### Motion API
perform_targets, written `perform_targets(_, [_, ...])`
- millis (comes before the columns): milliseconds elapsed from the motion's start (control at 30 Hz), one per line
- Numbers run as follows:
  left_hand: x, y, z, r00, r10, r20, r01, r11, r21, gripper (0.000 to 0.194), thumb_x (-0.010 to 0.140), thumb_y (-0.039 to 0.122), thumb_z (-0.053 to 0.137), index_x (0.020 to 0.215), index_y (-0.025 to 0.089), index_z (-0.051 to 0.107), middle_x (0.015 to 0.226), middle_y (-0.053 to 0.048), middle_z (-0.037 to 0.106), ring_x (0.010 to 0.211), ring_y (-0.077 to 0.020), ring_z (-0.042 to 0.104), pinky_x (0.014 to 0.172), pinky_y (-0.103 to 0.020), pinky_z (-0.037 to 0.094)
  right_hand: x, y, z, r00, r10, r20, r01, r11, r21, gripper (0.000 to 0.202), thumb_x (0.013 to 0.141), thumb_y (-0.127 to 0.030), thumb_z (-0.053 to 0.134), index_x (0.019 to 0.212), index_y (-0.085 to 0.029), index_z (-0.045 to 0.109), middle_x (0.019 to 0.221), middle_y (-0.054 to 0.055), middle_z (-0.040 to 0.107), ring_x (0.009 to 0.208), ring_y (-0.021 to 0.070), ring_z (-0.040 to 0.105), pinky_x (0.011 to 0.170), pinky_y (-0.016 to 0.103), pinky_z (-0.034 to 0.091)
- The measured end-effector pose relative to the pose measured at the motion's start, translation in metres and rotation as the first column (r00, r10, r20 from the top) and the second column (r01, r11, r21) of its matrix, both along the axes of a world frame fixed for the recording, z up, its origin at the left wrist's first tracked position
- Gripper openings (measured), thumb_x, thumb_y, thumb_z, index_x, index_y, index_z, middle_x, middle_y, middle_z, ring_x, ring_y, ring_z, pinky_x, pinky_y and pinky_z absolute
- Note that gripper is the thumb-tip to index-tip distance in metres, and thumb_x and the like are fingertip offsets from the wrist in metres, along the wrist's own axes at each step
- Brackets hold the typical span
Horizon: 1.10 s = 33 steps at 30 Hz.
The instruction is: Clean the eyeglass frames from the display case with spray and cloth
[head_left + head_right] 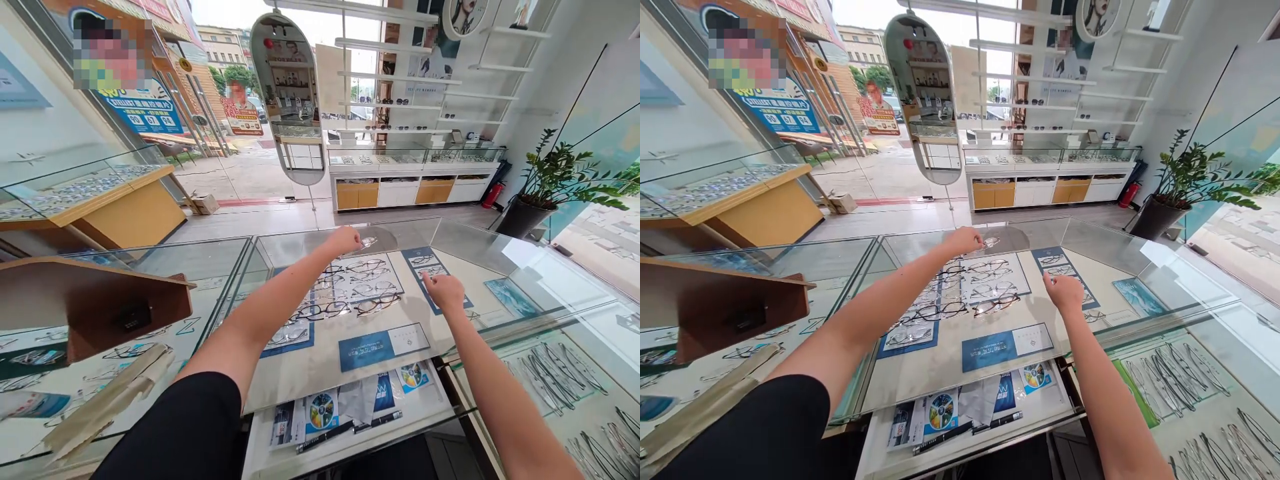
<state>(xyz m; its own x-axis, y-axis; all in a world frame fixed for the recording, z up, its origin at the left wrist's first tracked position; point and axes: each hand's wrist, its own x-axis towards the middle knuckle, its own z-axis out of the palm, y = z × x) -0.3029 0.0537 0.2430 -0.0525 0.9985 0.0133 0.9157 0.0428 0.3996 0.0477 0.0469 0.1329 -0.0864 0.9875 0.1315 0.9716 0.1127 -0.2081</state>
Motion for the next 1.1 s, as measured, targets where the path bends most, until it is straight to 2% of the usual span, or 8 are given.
perform_targets(133, [-0.011, -0.054, 0.020, 0.990, 0.019, 0.136, -0.043, 0.984, 0.174, 0.031, 0.091, 0.051, 0.067, 0.094, 0.025, 0.084, 0.096, -0.006, 0.079, 0.082, -0.0228, 0.069, 0.070, -0.033, 0.049, -0.002, -0.005, 0.004, 1.000, -0.012, -0.019, 0.012, 1.000, 0.006, 0.065, 0.109, -0.054, 0.041, 0.057, -0.021, 0.063, 0.070, 0.013, 0.068, 0.075, 0.0264, 0.063, 0.065, 0.034, 0.033])
perform_targets(233, [-0.014, -0.113, 0.020, 0.905, -0.062, 0.421, -0.078, 0.949, 0.307, 0.035, 0.090, 0.055, 0.069, 0.091, 0.022, 0.081, 0.097, -0.007, 0.078, 0.087, -0.0226, 0.070, 0.076, -0.034, 0.052, -0.002, -0.011, 0.011, 0.998, -0.020, -0.056, 0.021, 1.000, 0.007, 0.063, 0.107, -0.050, 0.045, 0.053, -0.021, 0.061, 0.066, 0.013, 0.066, 0.072, 0.0266, 0.062, 0.065, 0.034, 0.033])
perform_targets(400, [-0.013, -0.221, -0.012, 0.632, -0.119, 0.766, -0.234, 0.913, 0.335, 0.033, 0.083, 0.056, 0.081, 0.086, 0.022, 0.078, 0.088, -0.006, 0.077, 0.085, -0.0230, 0.070, 0.080, -0.035, 0.055, -0.005, -0.035, 0.034, 0.984, -0.027, -0.174, 0.037, 0.998, 0.054, 0.057, 0.099, -0.043, 0.050, 0.045, -0.024, 0.050, 0.061, 0.014, 0.061, 0.067, 0.0286, 0.056, 0.064, 0.038, 0.031])
perform_targets(500, [-0.011, -0.264, -0.036, 0.486, -0.094, 0.869, -0.388, 0.868, 0.310, 0.034, 0.080, 0.056, 0.084, 0.084, 0.022, 0.077, 0.085, -0.004, 0.076, 0.083, -0.0207, 0.068, 0.081, -0.033, 0.054, -0.031, -0.060, 0.047, 0.961, 0.005, -0.278, 0.034, 0.990, 0.135, 0.054, 0.097, -0.041, 0.046, 0.046, -0.026, 0.041, 0.057, 0.013, 0.054, 0.066, 0.0274, 0.050, 0.064, 0.038, 0.029])
perform_targets(633, [-0.010, -0.288, -0.061, 0.344, -0.083, 0.935, -0.540, 0.797, 0.270, 0.040, 0.075, 0.058, 0.087, 0.084, 0.022, 0.076, 0.087, -0.004, 0.076, 0.086, -0.0193, 0.068, 0.085, -0.032, 0.055, -0.107, -0.109, 0.049, 0.859, 0.256, -0.443, -0.161, 0.957, 0.241, 0.052, 0.100, -0.052, 0.043, 0.055, -0.026, 0.038, 0.057, 0.005, 0.042, 0.067, 0.0214, 0.041, 0.065, 0.035, 0.030])
perform_targets(800, [-0.014, -0.297, -0.081, 0.361, -0.100, 0.927, -0.539, 0.789, 0.295, 0.042, 0.078, 0.060, 0.086, 0.089, 0.021, 0.075, 0.091, -0.005, 0.077, 0.091, -0.0197, 0.070, 0.086, -0.032, 0.055, -0.202, -0.165, 0.039, 0.568, 0.497, -0.656, -0.440, 0.857, 0.268, 0.067, 0.098, -0.074, 0.044, 0.057, -0.026, 0.022, 0.059, -0.001, 0.023, 0.062, 0.0158, 0.027, 0.061, 0.033, 0.026])
perform_targets(967, [-0.021, -0.308, -0.096, 0.358, -0.114, 0.927, -0.541, 0.784, 0.306, 0.044, 0.078, 0.060, 0.088, 0.091, 0.020, 0.076, 0.091, -0.005, 0.077, 0.092, -0.0204, 0.073, 0.088, -0.033, 0.056, -0.236, -0.187, 0.029, 0.309, 0.469, -0.827, -0.579, 0.783, 0.228, 0.075, 0.091, -0.082, 0.055, 0.055, -0.026, 0.021, 0.058, -0.004, 0.019, 0.059, 0.0129, 0.020, 0.059, 0.032, 0.021])
perform_targets(1100, [-0.020, -0.313, -0.098, 0.314, -0.099, 0.944, -0.538, 0.801, 0.263, 0.040, 0.082, 0.057, 0.086, 0.094, 0.020, 0.078, 0.095, -0.006, 0.079, 0.097, -0.0211, 0.074, 0.095, -0.035, 0.057, -0.234, -0.191, 0.022, 0.188, 0.342, -0.921, -0.672, 0.728, 0.133, 0.059, 0.088, -0.077, 0.064, 0.064, -0.026, 0.046, 0.056, -0.006, 0.028, 0.055, 0.0126, 0.024, 0.054, 0.030, 0.022])
